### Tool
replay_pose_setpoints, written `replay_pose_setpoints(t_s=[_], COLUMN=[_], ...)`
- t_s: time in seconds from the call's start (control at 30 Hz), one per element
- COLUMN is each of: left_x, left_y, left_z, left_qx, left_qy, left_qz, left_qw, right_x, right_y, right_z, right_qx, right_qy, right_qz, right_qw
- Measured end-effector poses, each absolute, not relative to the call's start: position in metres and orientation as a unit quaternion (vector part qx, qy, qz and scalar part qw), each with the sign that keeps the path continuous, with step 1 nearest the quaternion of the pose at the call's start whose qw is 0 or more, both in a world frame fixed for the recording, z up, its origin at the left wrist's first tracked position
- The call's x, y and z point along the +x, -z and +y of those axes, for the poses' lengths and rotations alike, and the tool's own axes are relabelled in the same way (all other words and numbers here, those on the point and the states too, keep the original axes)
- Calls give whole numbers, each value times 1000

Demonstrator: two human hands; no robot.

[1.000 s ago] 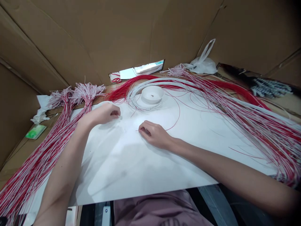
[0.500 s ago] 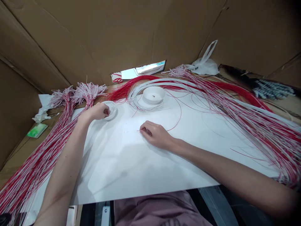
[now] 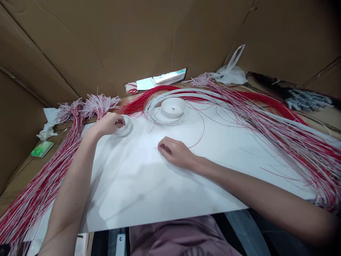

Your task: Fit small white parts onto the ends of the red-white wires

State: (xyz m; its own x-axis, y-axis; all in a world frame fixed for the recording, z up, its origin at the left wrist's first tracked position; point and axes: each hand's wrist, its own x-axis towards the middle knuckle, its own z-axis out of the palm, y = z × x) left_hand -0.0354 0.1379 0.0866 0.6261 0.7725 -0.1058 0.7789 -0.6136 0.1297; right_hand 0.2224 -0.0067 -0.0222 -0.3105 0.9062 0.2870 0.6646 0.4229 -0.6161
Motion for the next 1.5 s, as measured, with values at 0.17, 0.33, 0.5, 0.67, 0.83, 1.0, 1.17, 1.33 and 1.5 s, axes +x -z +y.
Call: replay_pose_setpoints(t_s=[0.17,0.33,0.5,0.67,0.83,1.0,1.17,1.33,1.5], left_x=[-11,9,14,12,-5,-34,-48,-49,-50], left_y=[-94,-62,-39,-54,-84,-83,-60,-54,-58], left_z=[113,106,107,105,114,137,155,161,162], left_qx=[934,944,942,941,936,895,896,899,894], left_qy=[-19,67,106,99,-2,6,58,66,67], left_qz=[341,296,284,286,337,439,429,421,429], left_qw=[108,129,147,152,103,75,101,101,108], right_x=[222,221,222,222,223,223,223,223,223], right_y=[21,21,23,23,24,25,24,24,23], right_z=[-7,-7,-6,-6,-6,-6,-6,-6,-6], right_qx=[-504,-504,-505,-503,-498,-501,-504,-503,-500], right_qy=[-198,-196,-196,-193,-192,-191,-198,-196,-195], right_qz=[-782,-783,-784,-786,-787,-786,-783,-784,-786], right_qw=[308,308,304,304,309,309,307,306,308])
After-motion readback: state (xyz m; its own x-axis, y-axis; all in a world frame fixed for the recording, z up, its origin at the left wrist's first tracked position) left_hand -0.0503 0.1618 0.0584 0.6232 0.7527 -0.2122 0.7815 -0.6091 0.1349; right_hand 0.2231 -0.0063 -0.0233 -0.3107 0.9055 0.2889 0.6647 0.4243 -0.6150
